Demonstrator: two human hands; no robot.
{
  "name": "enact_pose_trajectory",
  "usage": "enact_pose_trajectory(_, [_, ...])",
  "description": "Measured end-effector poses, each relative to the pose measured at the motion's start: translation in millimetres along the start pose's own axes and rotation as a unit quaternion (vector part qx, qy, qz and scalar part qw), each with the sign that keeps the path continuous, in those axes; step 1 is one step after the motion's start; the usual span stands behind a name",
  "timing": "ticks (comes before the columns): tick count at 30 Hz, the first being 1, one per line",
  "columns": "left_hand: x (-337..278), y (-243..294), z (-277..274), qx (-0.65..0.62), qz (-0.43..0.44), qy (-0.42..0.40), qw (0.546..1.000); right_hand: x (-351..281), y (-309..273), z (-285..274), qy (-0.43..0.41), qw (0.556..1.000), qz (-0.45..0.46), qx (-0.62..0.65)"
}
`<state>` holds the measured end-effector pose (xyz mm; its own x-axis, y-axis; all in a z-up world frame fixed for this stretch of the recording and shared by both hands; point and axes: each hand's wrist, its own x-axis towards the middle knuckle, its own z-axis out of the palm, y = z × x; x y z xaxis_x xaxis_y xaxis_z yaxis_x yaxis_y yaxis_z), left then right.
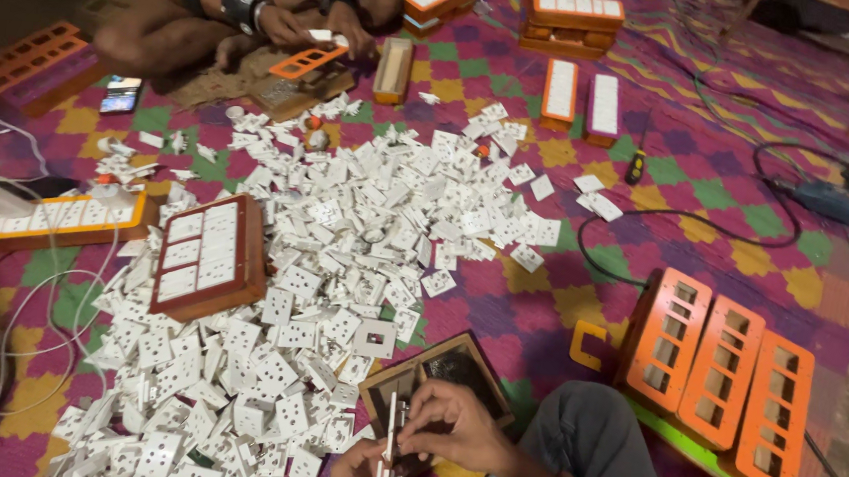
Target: The person sits on the floor and assembles electrical sockets by inserting white plastic socket units into an orange multi-socket frame. They repeatedly pick up small metal pins from a wooden box and insert them into the back of the socket units to secure them in place.
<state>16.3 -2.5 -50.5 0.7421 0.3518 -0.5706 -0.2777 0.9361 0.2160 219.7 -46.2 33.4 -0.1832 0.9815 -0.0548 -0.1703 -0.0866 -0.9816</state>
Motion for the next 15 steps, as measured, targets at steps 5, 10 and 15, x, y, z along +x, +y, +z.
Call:
enact_pose_trajectory(5, [-3.7,7.4,-1.1,0.028,-0.049,0.030,0.998,-0.5,-6.4,0.9,-0.009,1.000,0.004,0.024])
enact_pose_trajectory(10, [0.1,10.1,-5.2,0.051,-0.041,0.113,0.991,-2.7,-7.2,5.4,0.014,0.998,-0.049,0.021])
enact_pose_trajectory(15, [-1.3,10.7,-5.8,0.026,-0.021,0.097,0.995,-9.1,-6.6,20.5,0.079,0.988,-0.109,-0.077])
